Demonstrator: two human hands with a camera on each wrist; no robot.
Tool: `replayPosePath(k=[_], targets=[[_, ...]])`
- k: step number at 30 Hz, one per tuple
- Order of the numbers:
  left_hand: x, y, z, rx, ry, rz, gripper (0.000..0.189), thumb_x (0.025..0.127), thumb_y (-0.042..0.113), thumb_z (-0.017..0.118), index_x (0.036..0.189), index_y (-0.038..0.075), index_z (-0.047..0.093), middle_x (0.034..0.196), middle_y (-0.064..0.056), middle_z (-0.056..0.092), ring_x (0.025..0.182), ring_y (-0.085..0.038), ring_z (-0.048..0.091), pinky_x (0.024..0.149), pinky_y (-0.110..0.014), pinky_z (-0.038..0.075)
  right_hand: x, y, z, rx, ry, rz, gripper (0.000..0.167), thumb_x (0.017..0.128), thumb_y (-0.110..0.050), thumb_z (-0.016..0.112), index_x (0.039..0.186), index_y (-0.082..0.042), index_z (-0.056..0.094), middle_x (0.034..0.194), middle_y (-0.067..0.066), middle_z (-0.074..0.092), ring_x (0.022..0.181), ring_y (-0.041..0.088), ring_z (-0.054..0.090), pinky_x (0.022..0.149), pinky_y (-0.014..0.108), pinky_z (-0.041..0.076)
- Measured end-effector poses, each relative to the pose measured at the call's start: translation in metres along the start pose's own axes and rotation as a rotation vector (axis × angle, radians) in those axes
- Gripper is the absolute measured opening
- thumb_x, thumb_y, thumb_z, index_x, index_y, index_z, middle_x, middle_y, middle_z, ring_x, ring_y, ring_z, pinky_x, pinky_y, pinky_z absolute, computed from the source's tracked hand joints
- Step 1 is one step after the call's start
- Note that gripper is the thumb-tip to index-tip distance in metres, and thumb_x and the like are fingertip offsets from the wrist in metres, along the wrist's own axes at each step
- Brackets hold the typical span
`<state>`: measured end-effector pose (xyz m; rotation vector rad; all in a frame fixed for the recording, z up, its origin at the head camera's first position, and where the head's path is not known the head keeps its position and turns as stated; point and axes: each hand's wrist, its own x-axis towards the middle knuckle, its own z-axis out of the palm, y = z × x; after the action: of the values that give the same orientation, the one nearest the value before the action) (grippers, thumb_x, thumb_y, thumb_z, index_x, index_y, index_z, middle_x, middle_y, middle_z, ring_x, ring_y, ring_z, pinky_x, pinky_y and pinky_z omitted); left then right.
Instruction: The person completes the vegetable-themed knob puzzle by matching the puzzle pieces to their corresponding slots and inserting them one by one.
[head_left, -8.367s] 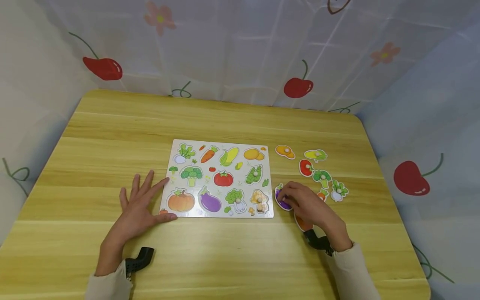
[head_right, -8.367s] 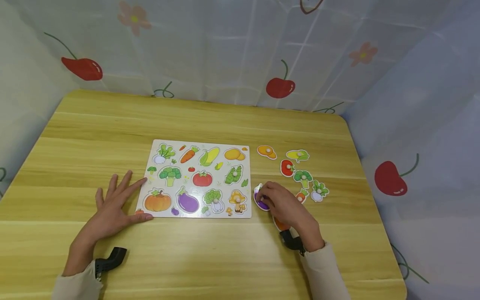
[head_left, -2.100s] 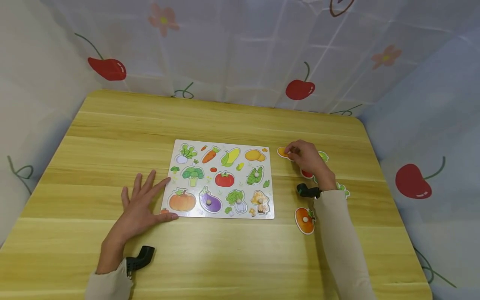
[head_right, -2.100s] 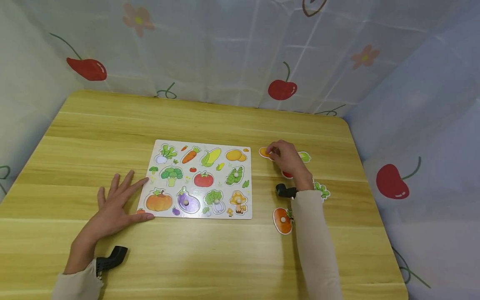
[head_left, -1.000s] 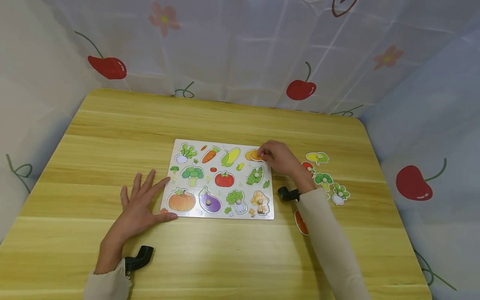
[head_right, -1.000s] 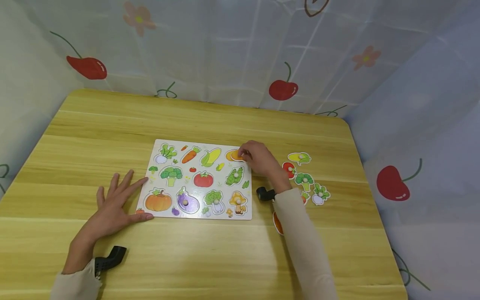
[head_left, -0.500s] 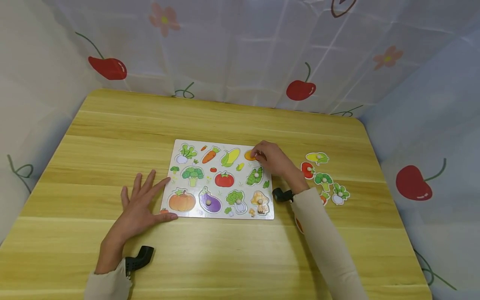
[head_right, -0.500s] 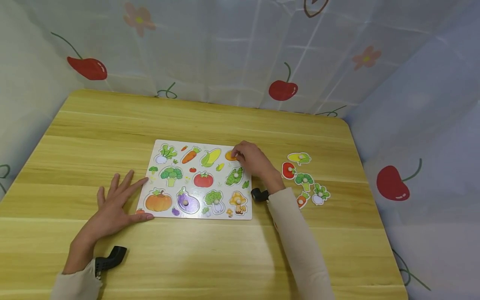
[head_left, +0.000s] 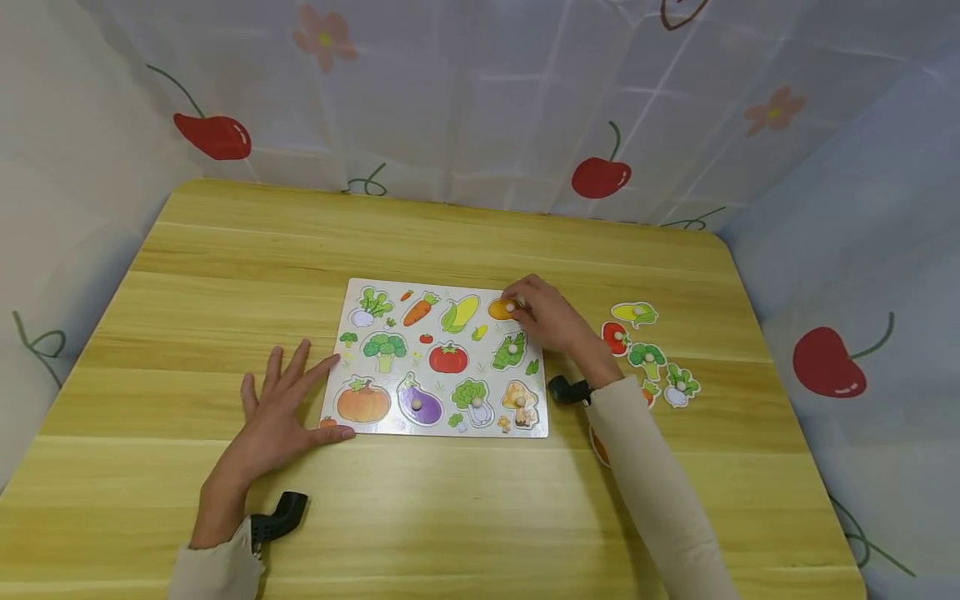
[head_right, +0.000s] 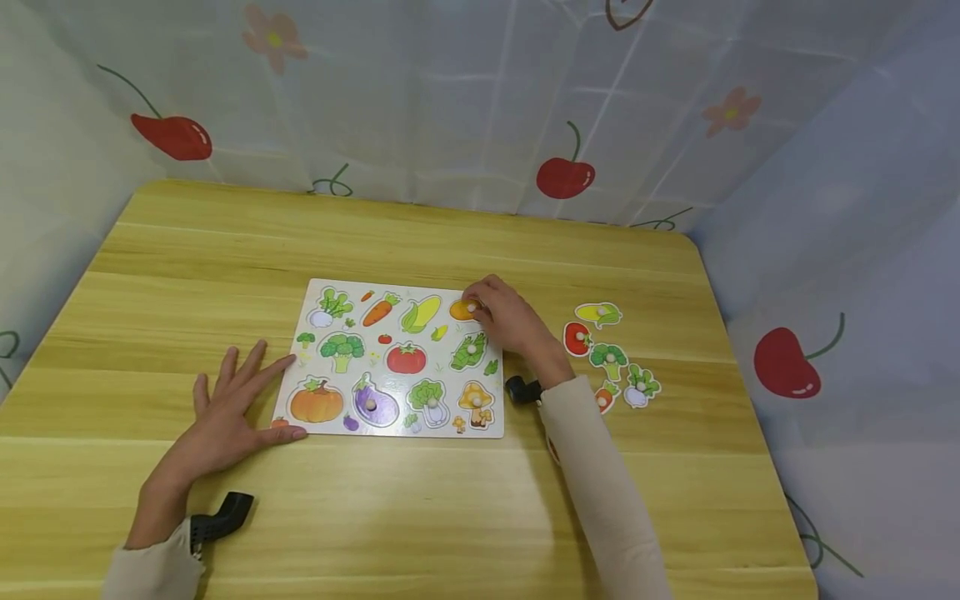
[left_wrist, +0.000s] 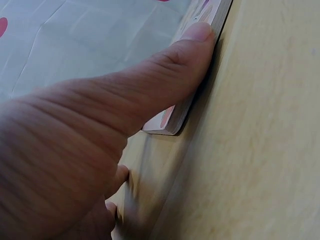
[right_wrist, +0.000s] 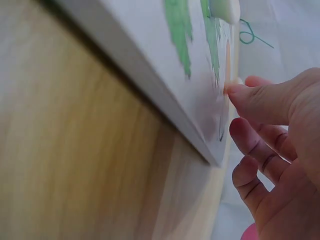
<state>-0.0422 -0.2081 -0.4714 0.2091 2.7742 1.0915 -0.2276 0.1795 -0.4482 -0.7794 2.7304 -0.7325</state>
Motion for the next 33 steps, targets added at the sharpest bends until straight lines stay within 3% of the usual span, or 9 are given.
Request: replayPosePath(k=[21,28,33], targets=[[0.0,-0.002,0.002,-0.007,0.005,0.006,0.098,0.076,0.046,0.085,0.157,0.022,0.035,0.168,-0.021,0.004,0.152,-0.044,-0.017,0.108,-0.07,-0.022,-0.028,0.054,-0.031,0.009,0.107,0.092,0.022,0.097,-0.006,0.063,0.119,-0.003,0.066,0.119,0.016,0.065,0.097,0.031,0.06,0.088,0.046,0.049],[-0.001,-0.003,0.0,-0.001,0.005,0.003,0.098,0.077,0.046,0.085,0.157,0.022,0.034,0.168,-0.02,0.004,0.152,-0.044,-0.017,0.108,-0.07,-0.022,-0.04,0.071,-0.05,0.013,0.119,0.161,0.023,0.1,-0.007,0.059,0.121,-0.001,0.065,0.121,0.018,0.062,0.1,0.033,0.058,0.078,0.043,0.048],[0.0,-0.002,0.001,0.0,0.013,0.008,0.098,0.076,0.045,0.085,0.157,0.022,0.035,0.168,-0.021,0.005,0.152,-0.045,-0.016,0.108,-0.07,-0.021,-0.06,0.091,-0.062,0.025,0.165,0.186,0.025,0.102,-0.003,0.051,0.122,0.0,0.065,0.122,0.021,0.061,0.097,0.035,0.057,0.069,0.038,0.044]])
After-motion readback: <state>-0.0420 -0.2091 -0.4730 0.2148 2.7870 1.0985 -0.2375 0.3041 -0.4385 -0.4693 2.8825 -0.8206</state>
